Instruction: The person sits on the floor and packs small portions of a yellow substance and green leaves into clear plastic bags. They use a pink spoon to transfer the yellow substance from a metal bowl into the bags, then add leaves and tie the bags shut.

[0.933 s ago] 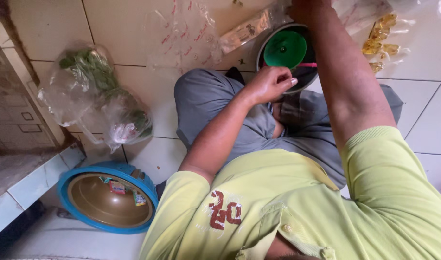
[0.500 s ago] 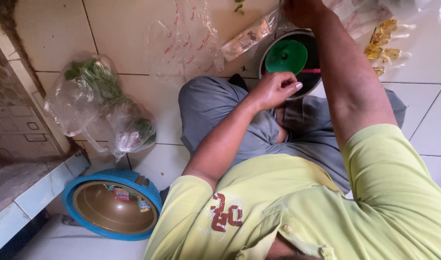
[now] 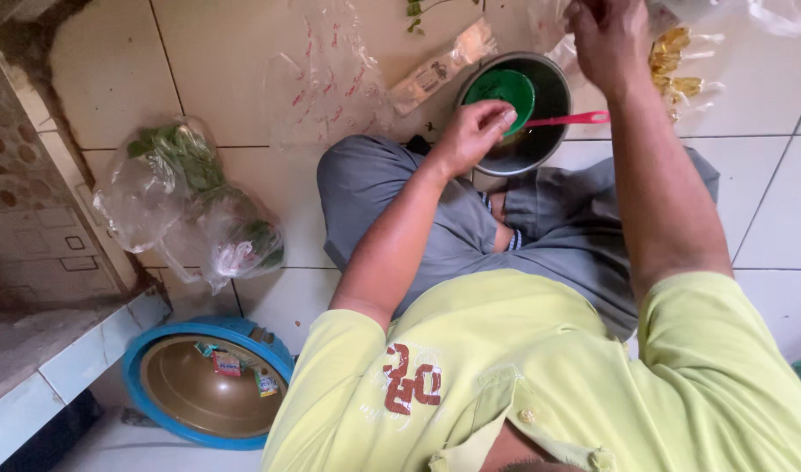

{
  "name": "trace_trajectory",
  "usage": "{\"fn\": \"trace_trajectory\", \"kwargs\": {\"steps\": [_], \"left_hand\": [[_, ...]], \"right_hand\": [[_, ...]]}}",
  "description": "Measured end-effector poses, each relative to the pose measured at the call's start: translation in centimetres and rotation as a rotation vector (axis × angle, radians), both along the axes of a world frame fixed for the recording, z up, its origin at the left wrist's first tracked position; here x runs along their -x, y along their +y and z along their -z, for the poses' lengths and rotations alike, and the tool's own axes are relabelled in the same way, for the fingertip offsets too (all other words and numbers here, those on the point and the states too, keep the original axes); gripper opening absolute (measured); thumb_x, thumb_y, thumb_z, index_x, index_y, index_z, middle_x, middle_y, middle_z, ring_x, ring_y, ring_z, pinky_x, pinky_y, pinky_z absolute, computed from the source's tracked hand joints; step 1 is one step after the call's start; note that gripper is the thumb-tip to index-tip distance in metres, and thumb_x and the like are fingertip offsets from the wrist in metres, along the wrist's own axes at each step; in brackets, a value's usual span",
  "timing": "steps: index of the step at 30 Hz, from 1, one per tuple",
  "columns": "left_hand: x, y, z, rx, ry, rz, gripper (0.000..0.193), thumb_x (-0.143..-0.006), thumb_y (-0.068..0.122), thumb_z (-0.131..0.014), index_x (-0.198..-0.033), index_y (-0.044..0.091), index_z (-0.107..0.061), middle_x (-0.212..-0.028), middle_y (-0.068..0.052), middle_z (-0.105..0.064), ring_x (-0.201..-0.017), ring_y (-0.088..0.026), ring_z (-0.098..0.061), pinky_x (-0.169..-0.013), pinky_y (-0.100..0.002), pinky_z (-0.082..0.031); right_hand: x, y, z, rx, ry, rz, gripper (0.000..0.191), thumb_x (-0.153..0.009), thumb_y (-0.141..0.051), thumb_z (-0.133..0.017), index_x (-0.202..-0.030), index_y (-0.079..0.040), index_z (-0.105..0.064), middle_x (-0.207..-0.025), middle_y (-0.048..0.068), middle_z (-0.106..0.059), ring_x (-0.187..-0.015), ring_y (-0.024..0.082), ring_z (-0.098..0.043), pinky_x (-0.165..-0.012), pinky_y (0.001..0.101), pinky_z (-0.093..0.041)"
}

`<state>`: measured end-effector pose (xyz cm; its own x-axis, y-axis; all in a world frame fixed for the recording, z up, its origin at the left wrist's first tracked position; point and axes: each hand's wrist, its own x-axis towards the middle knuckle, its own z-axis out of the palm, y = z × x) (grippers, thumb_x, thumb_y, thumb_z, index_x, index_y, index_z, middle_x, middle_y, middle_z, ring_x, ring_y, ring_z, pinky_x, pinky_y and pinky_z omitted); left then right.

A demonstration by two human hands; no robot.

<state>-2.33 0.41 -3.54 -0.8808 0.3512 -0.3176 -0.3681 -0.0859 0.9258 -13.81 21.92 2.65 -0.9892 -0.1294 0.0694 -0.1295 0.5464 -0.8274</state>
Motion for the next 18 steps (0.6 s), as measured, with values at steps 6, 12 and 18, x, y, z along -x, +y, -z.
{"fn": "trace_trajectory", "kwargs": {"steps": [6, 12, 18], "left_hand": [[-1.5, 0.2, -2.8, -0.579, -0.434, 0.134, 0.053, -0.102, 0.038, -0.056, -0.145, 0.008, -0.048, -0.126, -0.006, -0.07, -0.113, -0.016, -0.072, -0.094, -0.035, -0.063], [-6.6, 4.1, -3.9, -0.516, -0.433, -0.181, 0.033, -0.108, 0.024, -0.048, -0.131, 0.001, -0.057, -0.105, -0.012, -0.074, -0.094, -0.022, -0.076, -0.08, -0.036, -0.063], [-10.0, 2.5, -4.0, -0.453, -0.209, -0.123, 0.027, -0.111, 0.023, -0.048, -0.115, 0.001, -0.064, -0.093, -0.008, -0.074, -0.083, -0.017, -0.074, -0.077, -0.033, -0.064]], "right_hand": [[-14.6, -1.1, -8.4, -0.303, 0.468, -0.293, 0.011, -0.096, -0.002, -0.073, -0.105, -0.01, -0.071, -0.106, 0.007, -0.071, -0.095, 0.029, -0.069, -0.082, 0.0405, -0.057], [-22.6, -1.6, -8.5, -0.363, 0.476, -0.361, 0.016, -0.084, -0.008, -0.077, -0.099, -0.013, -0.073, -0.1, 0.004, -0.071, -0.088, 0.025, -0.069, -0.077, 0.0394, -0.057], [-26.4, -0.1, -5.5, 0.098, 0.181, -0.304, 0.018, -0.089, -0.012, -0.083, -0.101, -0.006, -0.072, -0.102, 0.009, -0.071, -0.087, 0.023, -0.069, -0.076, 0.0342, -0.056]]}}
